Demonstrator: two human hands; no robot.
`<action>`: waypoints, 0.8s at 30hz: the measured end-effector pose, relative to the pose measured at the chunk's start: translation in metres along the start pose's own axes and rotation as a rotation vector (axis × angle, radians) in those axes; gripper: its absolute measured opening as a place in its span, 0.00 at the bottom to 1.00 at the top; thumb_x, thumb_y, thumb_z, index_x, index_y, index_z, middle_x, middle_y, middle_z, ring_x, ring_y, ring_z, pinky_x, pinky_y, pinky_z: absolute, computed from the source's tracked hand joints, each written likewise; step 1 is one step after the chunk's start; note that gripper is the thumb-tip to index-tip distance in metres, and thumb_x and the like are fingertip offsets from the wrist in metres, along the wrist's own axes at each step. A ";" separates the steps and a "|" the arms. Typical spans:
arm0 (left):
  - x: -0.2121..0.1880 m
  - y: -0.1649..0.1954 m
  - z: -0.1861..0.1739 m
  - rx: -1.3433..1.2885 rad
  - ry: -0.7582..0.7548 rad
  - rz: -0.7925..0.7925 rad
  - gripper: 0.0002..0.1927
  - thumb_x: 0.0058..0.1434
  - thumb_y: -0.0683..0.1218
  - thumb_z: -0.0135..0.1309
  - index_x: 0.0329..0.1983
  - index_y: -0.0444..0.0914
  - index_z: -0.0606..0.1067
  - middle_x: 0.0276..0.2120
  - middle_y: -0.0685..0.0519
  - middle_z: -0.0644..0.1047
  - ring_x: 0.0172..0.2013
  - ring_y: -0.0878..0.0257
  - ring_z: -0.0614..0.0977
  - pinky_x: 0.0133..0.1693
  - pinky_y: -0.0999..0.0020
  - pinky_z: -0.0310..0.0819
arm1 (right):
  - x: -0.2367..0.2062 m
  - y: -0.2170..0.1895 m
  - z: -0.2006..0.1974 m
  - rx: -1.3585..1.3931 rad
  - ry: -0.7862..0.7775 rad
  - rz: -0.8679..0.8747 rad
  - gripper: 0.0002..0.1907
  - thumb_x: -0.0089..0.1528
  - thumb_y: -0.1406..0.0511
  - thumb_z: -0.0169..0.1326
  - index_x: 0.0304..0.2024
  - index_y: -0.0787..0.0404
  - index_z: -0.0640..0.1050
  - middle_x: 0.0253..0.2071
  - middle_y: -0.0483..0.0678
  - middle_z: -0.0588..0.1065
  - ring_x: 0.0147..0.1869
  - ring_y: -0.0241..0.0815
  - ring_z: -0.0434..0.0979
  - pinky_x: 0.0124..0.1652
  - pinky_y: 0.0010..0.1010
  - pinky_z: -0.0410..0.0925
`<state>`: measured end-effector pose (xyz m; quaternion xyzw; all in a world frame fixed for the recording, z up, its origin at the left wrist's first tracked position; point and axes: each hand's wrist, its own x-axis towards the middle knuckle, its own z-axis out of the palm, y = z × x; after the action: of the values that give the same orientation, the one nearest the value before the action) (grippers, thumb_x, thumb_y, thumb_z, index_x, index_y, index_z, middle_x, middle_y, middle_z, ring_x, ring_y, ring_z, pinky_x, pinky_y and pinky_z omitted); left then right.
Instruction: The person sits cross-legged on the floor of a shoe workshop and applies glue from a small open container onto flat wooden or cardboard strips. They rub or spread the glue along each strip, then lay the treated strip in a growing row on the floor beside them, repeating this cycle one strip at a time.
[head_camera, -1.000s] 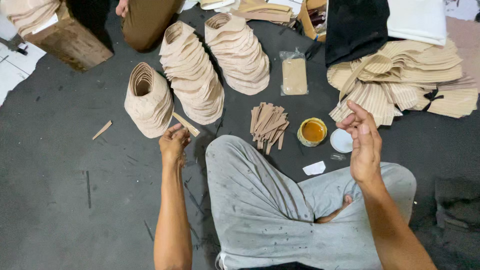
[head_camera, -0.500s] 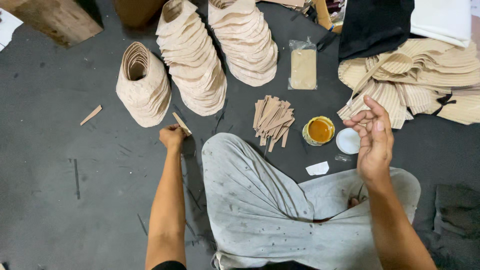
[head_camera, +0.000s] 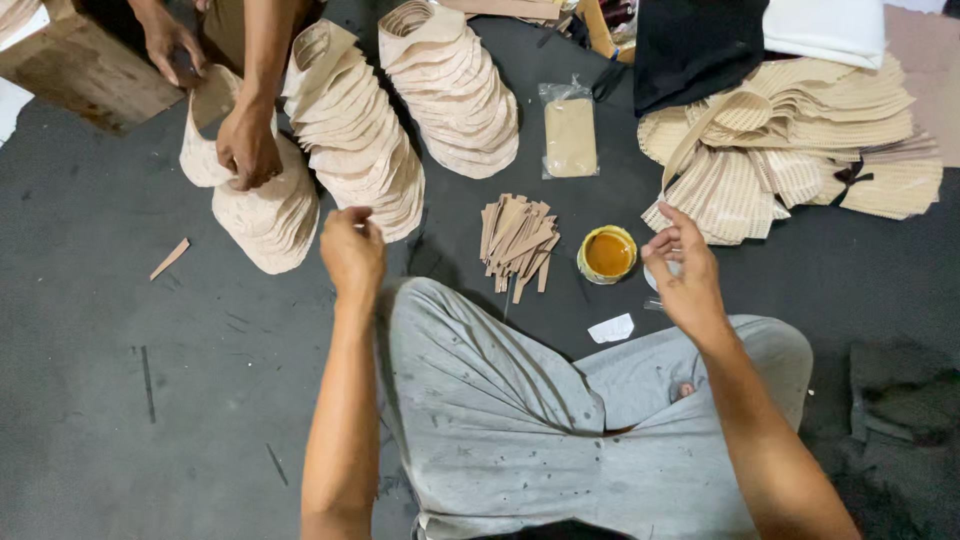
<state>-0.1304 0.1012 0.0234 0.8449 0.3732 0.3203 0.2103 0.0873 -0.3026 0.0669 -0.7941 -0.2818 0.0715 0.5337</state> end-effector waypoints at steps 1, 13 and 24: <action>0.001 0.034 0.021 -0.066 0.058 0.157 0.10 0.54 0.35 0.55 0.38 0.35 0.82 0.38 0.41 0.81 0.39 0.43 0.83 0.43 0.52 0.76 | 0.000 0.007 0.007 -0.118 -0.019 0.002 0.31 0.61 0.64 0.58 0.67 0.60 0.70 0.44 0.49 0.72 0.47 0.40 0.74 0.51 0.30 0.69; -0.058 0.140 0.190 0.402 -0.681 0.241 0.27 0.46 0.55 0.67 0.45 0.36 0.78 0.46 0.43 0.79 0.45 0.52 0.83 0.40 0.58 0.81 | -0.007 0.055 0.038 -0.744 -0.246 -0.188 0.32 0.48 0.49 0.65 0.50 0.58 0.82 0.78 0.59 0.48 0.76 0.69 0.50 0.64 0.59 0.55; -0.068 0.139 0.189 0.369 -0.600 0.252 0.16 0.56 0.44 0.60 0.47 0.33 0.77 0.44 0.40 0.79 0.40 0.49 0.85 0.39 0.59 0.81 | 0.003 0.052 0.042 -0.852 -0.299 -0.254 0.30 0.48 0.44 0.64 0.44 0.55 0.86 0.76 0.58 0.52 0.75 0.68 0.50 0.66 0.60 0.49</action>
<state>0.0356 -0.0606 -0.0538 0.9643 0.2393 0.0089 0.1133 0.0915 -0.2815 0.0039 -0.8827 -0.4548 -0.0025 0.1183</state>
